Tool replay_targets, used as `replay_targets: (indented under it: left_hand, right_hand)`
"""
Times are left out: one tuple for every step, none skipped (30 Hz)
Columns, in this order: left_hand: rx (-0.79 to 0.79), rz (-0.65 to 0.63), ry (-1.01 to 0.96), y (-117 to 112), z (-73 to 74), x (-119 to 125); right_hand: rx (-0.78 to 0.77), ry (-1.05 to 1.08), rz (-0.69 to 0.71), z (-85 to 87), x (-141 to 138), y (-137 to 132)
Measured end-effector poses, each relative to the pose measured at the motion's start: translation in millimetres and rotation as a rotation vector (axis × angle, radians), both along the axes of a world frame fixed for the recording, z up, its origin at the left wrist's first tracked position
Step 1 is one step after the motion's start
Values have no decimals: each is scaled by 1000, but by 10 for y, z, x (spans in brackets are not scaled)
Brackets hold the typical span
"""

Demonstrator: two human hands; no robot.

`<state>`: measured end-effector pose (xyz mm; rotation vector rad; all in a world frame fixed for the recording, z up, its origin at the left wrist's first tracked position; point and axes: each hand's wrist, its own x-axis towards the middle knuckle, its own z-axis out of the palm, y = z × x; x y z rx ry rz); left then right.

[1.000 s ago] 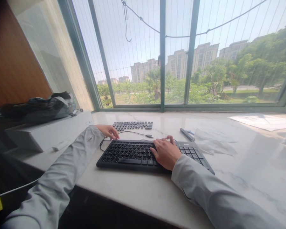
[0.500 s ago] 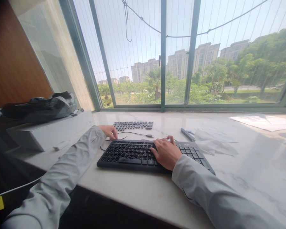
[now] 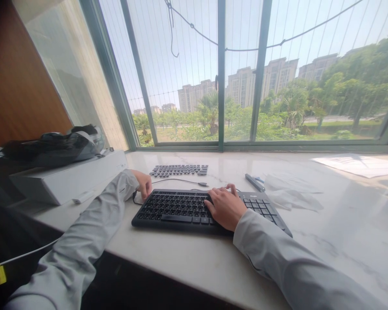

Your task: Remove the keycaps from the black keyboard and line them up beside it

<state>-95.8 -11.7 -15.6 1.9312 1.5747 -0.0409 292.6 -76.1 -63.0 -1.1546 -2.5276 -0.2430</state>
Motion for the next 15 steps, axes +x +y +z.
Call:
replay_targets:
  left_hand:
    - [-40,-8,20,-5,1,7]
    - [-92,-18,48,-7,8,13]
    - [-136,-27,76,-5,22,14]
    - [-147,-28,90,-1,42,10]
    - [-140,-23,102,7,64,1]
    - [-116,-11,115,17,86,-13]
    - [-77,7,127,30,103,-28]
    - [-21,32,141,47,112,-42]
    - [52,64,157,66,111,-50]
    - [139,102,176,89,96,-49]
    - [236,146,199,115,68,-38]
    - [334,190,224,144,29,-17]
    - [427,231,252,174,-20,13]
    - [503,262,279,206,-74,48]
    - [560,278,303,236,-129,86]
  right_hand:
    - [-3,-1,-1,2,0,-1]
    - [-6,-2,-2,3,0,-2]
    - [-7,-4,-2,3,0,-3]
    - [-6,-4,-2,2,0,-3]
    - [-5,-4,1,0,0,-3]
    - [-5,-3,3,-2,0,-3]
    - [-4,-1,5,-4,0,-4]
    - [-2,2,6,-6,-1,-5]
    - [-1,4,5,-8,-1,-7]
    - [1,4,3,-8,-3,-8]
    - [2,4,1,-8,-4,-10]
    - [3,3,-1,-7,-6,-11]
    - [3,0,-2,-6,-8,-11]
    - [4,-3,-4,-5,-10,-11]
    - [4,-5,-4,-5,-11,-10]
